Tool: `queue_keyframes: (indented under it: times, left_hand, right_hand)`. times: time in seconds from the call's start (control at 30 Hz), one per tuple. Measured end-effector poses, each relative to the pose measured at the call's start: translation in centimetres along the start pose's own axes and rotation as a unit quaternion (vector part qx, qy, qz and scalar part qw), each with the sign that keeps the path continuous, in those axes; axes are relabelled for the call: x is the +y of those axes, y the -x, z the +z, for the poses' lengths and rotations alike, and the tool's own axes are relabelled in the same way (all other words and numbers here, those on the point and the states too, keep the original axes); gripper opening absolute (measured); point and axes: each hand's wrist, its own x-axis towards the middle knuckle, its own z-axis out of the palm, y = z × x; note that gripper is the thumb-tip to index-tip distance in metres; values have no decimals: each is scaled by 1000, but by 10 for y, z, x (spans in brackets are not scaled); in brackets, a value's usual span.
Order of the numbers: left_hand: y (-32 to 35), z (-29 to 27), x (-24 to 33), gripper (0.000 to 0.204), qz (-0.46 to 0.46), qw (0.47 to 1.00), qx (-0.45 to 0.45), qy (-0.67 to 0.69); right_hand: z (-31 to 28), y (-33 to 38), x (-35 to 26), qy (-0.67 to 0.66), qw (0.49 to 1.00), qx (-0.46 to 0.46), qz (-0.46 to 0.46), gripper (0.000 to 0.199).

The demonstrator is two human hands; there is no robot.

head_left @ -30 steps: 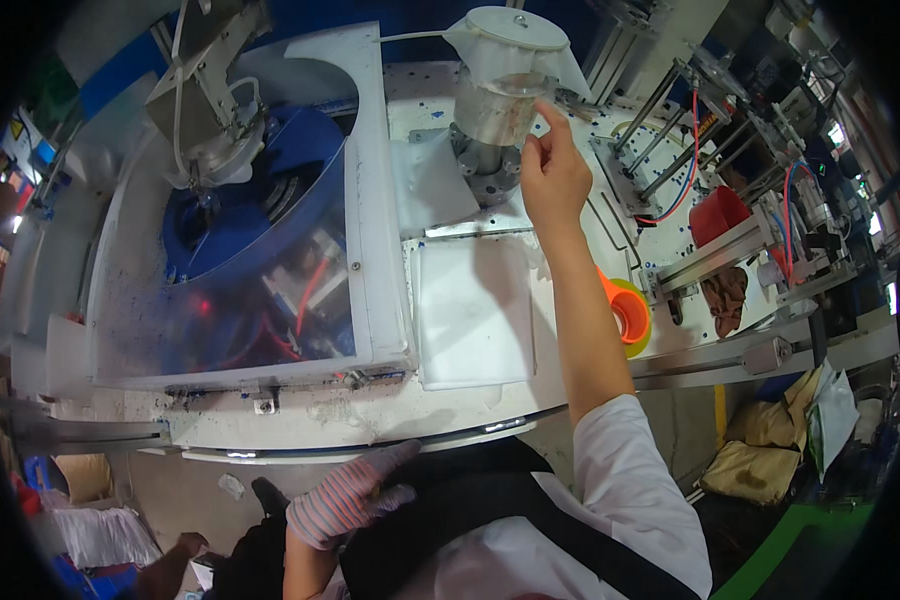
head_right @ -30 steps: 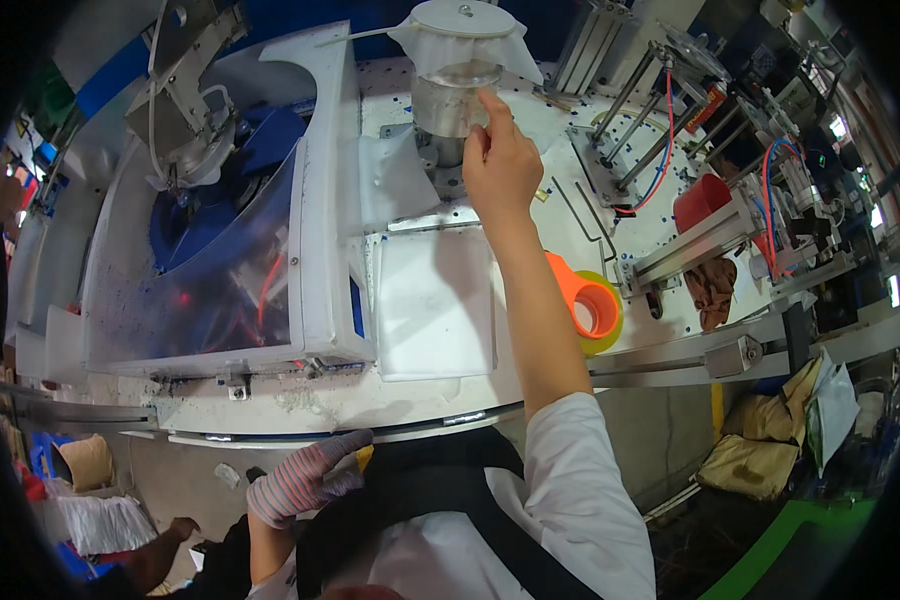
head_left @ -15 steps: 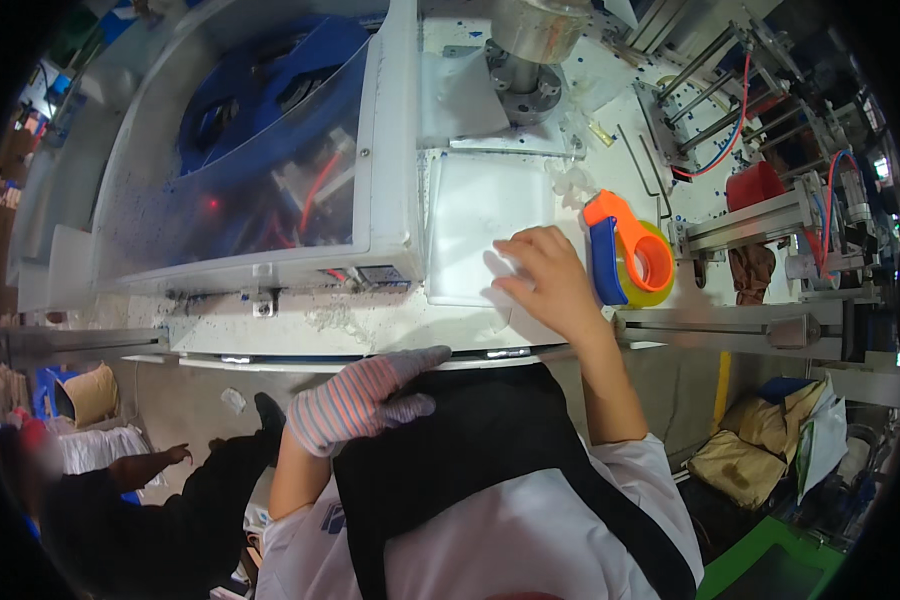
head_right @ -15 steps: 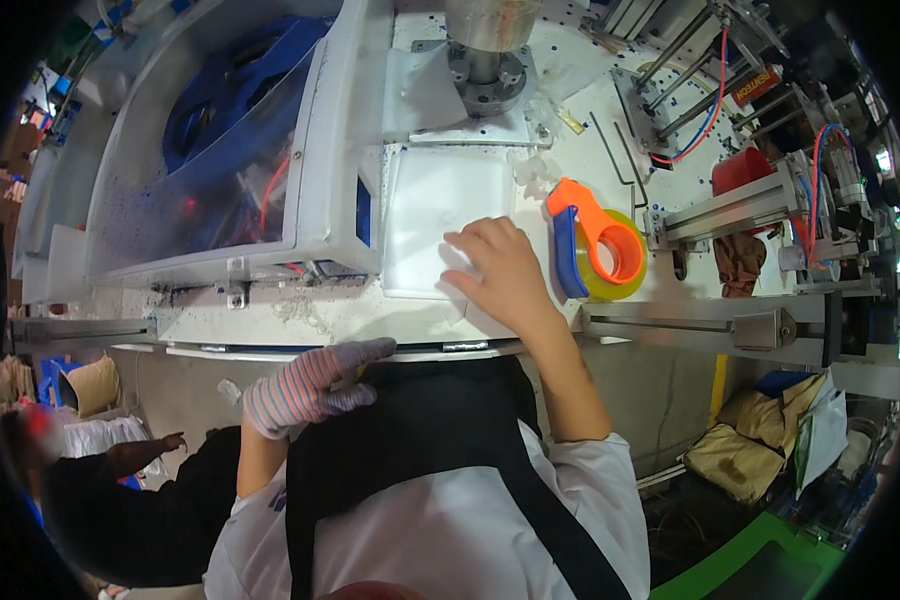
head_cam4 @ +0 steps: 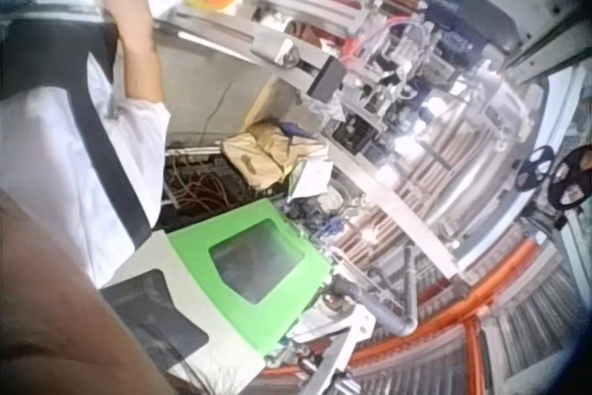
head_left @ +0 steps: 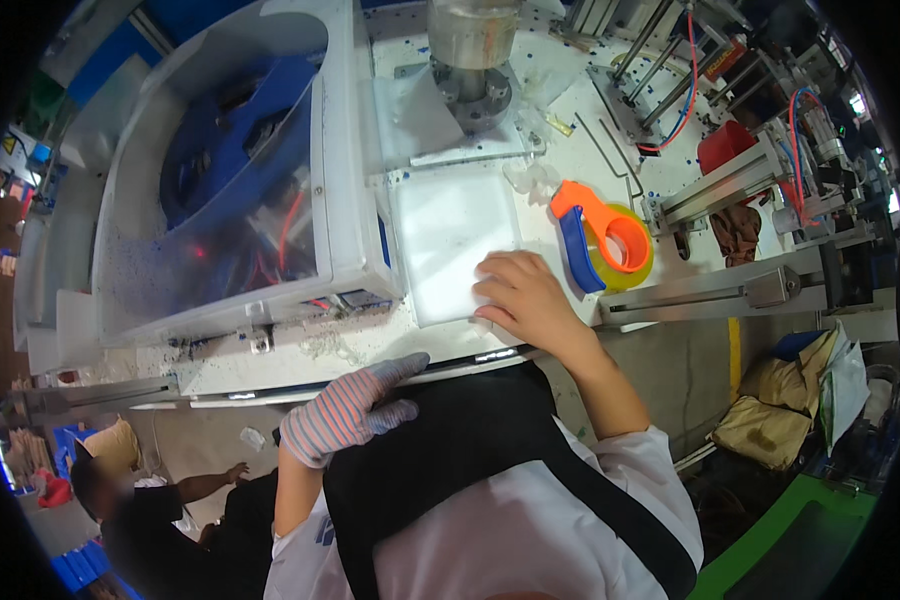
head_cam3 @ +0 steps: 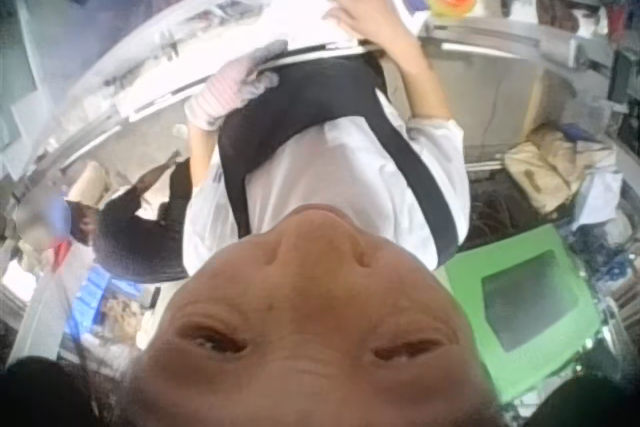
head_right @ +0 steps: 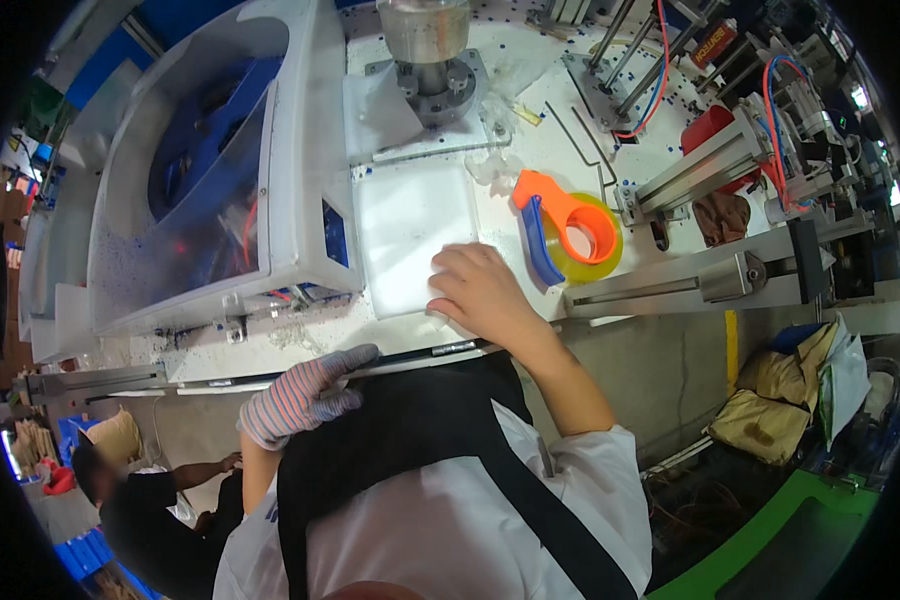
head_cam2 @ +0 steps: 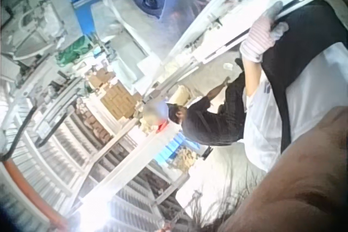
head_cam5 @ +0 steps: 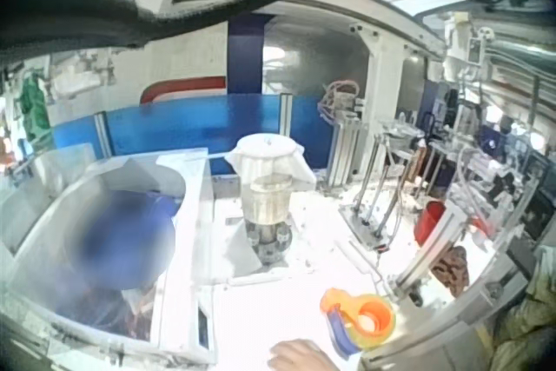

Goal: The person places a plastic bag over a vertical machine component and secures it by wrapping blue and orange tape around the bag's body and base.

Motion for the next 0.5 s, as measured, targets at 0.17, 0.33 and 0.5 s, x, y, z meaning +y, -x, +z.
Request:
queue_keyframes:
  times: [0.17,0.33,0.5]
  left_hand:
    - [8,-3,-5,53,45,998,9,-36]
    - [7,-9,-4,52,112,993,-7,-35]
    - [17,-16,-28,51,59,994,-52,-69]
  right_hand:
    - [-37,13,0,237,911,205,267,59]
    - [-29,6,8,202,850,168,456,71]
    - [-16,15,43,305,850,28,428,69]
